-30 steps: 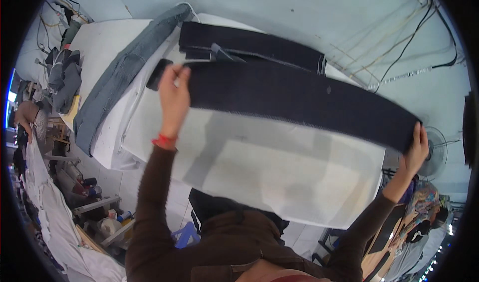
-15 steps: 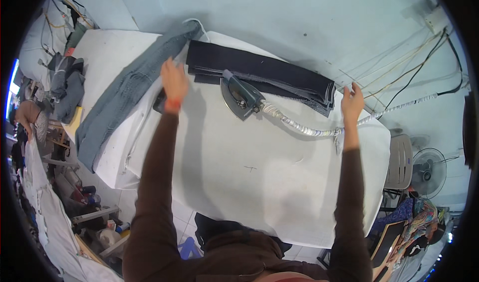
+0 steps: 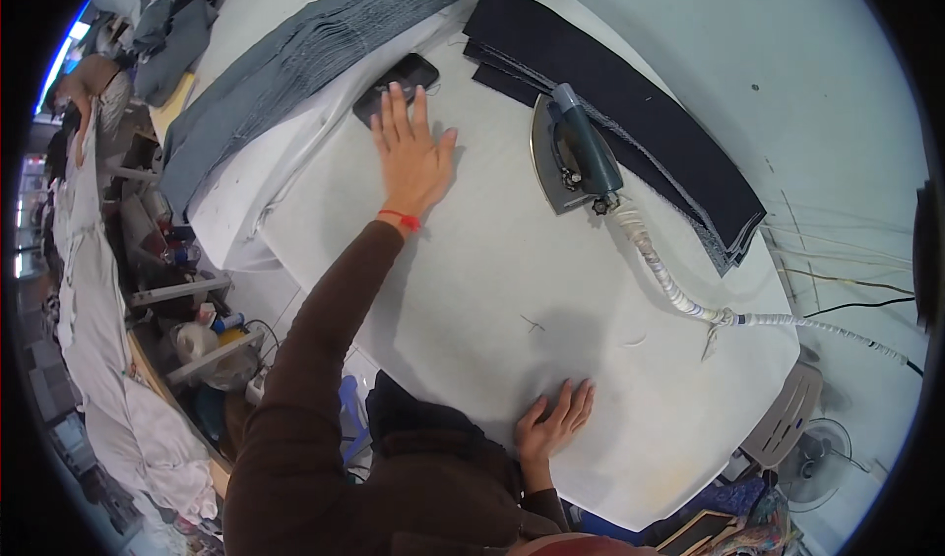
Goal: The person irons a long strip of grey fabric on a white ironing board using a steam iron. They repeatedly smooth the fabric, fold the edges, and press the seams to flatten them. The person handles the fabric with both hands to align it before applying the iron.
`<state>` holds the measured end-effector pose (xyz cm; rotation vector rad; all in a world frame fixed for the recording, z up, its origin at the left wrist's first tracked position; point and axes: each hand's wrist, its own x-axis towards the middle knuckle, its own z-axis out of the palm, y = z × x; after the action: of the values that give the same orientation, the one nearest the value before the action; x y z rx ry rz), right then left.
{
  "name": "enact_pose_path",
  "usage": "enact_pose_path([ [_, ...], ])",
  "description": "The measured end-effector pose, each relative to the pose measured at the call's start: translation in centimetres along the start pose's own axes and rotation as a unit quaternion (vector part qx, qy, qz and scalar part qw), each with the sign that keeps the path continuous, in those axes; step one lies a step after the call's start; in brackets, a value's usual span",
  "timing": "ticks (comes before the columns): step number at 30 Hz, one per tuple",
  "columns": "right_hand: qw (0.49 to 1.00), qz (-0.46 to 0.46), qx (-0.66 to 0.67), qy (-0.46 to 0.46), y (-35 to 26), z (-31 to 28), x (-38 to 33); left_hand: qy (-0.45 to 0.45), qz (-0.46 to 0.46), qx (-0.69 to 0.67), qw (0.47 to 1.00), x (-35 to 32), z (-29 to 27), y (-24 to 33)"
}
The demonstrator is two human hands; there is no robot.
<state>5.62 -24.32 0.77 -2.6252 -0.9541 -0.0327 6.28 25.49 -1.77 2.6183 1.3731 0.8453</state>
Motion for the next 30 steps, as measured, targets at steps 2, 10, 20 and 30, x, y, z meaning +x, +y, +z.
enact_pose_path([
  [2, 1.0, -0.002, -0.009, 0.003, 0.0, 0.1, 0.2, 0.001, -0.006, 0.01, 1.0, 0.0, -0.1, -0.1],
  [10, 0.999, -0.005, -0.02, 0.036, 0.0, 1.0, -0.7, 0.025, -0.006, -0.022, 0.999, 0.4, -0.7, 0.4],
  [20, 0.999, -0.02, -0.042, 0.025, -0.5, 0.5, -0.5, 0.041, -0.039, -0.056, 0.997, -0.1, -1.2, 0.0],
  [30, 0.997, -0.007, -0.076, 0.003, -1.3, 0.2, -0.3, -0.023, -0.044, 0.04, 0.998, 27.2, -6.4, -18.5],
])
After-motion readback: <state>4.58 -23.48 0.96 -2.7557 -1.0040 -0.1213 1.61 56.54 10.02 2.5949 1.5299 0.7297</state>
